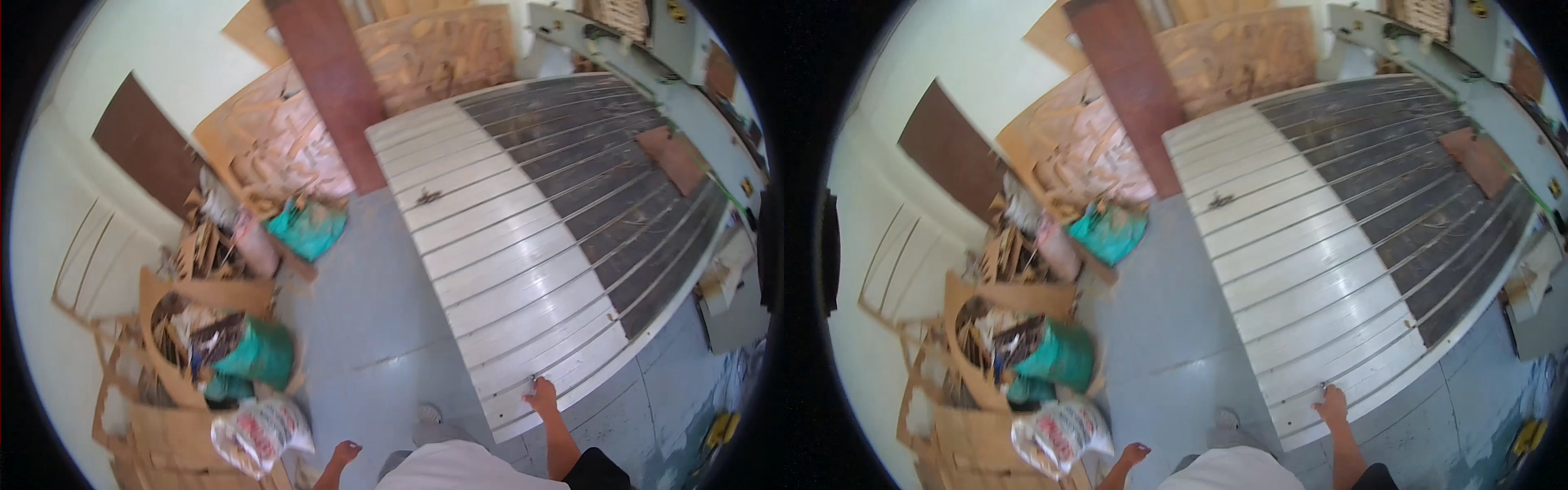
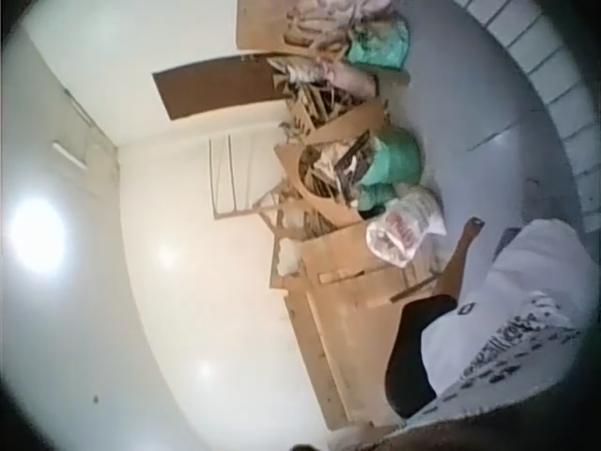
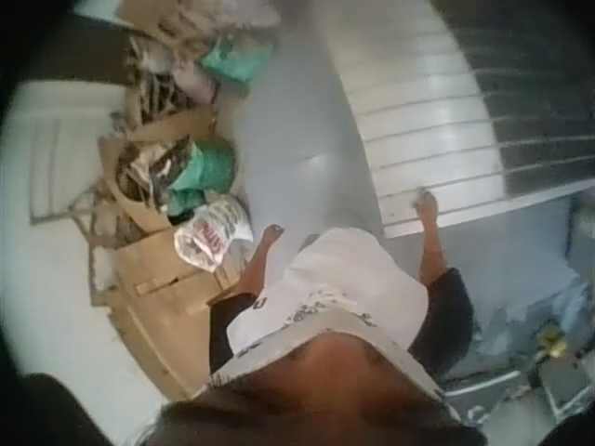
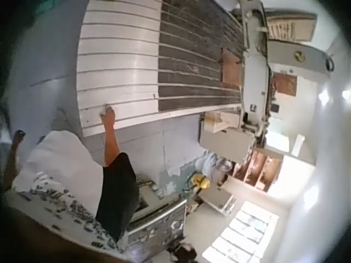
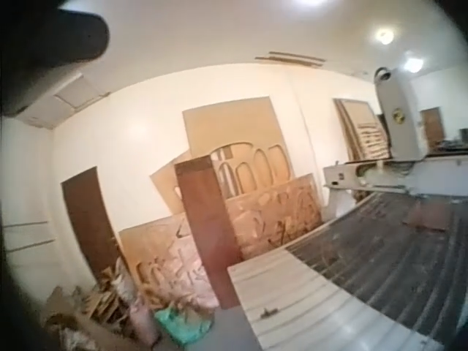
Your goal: Adjusting a CNC machine bed with a wrench and then operating it using a handheld digital controller.
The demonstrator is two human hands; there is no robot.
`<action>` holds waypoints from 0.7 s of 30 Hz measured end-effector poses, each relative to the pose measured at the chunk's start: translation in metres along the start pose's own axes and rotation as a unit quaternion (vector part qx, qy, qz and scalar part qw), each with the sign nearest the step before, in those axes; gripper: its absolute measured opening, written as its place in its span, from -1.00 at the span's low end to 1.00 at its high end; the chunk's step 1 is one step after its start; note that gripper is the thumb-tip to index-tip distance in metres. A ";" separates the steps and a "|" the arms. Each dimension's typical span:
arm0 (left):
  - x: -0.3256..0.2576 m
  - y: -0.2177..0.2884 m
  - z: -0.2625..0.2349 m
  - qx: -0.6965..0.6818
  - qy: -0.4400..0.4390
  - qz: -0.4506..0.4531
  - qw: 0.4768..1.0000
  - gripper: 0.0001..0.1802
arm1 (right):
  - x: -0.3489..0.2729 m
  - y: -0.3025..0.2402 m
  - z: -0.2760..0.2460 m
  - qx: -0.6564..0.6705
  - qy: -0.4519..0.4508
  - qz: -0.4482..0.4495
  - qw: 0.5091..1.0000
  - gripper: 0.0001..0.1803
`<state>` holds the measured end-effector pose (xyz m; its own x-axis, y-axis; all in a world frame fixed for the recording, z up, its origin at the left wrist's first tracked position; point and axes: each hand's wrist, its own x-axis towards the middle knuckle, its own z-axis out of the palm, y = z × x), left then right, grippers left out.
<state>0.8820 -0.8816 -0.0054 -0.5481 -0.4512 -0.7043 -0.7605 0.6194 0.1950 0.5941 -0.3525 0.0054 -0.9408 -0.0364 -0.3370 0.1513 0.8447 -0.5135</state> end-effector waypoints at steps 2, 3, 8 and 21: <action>0.055 0.028 -0.042 -0.094 -0.053 -0.052 0.993 -0.64 | 0.001 0.001 0.002 0.006 0.005 0.049 0.999 -0.43; 0.083 0.054 -0.063 -0.192 -0.106 -0.128 0.967 -0.65 | 0.003 0.003 0.004 -0.018 -0.024 0.067 0.997 -0.44; 0.209 0.243 -0.160 -0.231 -0.191 0.083 0.951 -0.73 | 0.003 0.003 0.010 -0.049 -0.035 0.113 0.992 -0.46; 0.498 0.634 -0.279 -0.026 0.326 0.569 0.755 -0.46 | -0.026 -0.110 0.037 0.069 0.114 0.484 0.865 -0.74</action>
<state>0.0301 -0.8930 -0.0423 -0.8986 0.1226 0.4213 0.3278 0.8259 0.4587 0.6131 -0.4644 0.0418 -0.3850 0.7717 -0.5063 0.9219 0.3474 -0.1715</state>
